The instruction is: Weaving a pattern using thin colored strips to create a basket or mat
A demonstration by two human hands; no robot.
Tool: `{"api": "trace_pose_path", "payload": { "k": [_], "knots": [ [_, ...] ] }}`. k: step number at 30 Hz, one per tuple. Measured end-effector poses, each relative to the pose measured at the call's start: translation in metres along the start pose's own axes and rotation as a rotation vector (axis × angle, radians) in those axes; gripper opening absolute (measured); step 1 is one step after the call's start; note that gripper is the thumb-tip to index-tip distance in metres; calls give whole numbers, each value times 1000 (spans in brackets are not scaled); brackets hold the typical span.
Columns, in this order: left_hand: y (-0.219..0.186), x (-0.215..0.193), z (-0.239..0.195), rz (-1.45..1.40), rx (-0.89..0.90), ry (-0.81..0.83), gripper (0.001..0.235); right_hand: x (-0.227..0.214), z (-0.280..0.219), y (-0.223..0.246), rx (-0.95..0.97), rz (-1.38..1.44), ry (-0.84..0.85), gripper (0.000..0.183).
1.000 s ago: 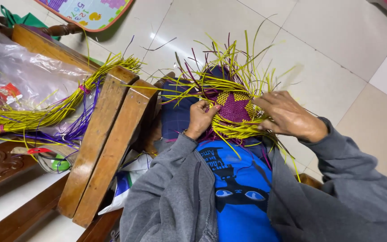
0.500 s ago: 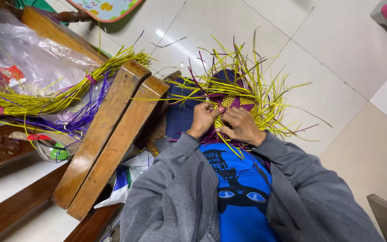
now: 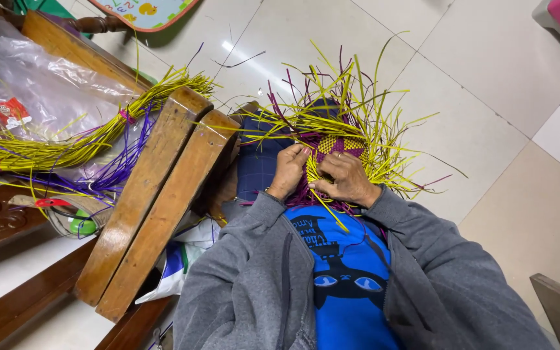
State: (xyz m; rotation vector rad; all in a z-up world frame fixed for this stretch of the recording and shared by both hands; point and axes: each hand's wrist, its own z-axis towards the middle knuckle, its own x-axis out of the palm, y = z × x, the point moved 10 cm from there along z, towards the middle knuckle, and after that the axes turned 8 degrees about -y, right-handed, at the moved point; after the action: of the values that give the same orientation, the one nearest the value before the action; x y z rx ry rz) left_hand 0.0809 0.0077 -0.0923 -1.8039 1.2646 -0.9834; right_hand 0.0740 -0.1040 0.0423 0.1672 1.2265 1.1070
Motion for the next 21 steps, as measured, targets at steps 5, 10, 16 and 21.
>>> {"api": "trace_pose_path", "payload": {
  "k": [5, 10, 16, 21],
  "knots": [
    [-10, 3, -3, 13, 19, 8, 13, -1, -1, -1, -4, 19, -18, 35],
    [-22, 6, -6, 59, 65, 20, 12, -8, -13, 10, -90, -96, -109, 35],
    [-22, 9, -7, 86, 56, 33, 14, -37, -23, -8, 229, -189, -187, 13],
    [-22, 8, -7, 90, 41, 14, 13, -31, -21, -7, 179, -229, -143, 24]
  ]
}}
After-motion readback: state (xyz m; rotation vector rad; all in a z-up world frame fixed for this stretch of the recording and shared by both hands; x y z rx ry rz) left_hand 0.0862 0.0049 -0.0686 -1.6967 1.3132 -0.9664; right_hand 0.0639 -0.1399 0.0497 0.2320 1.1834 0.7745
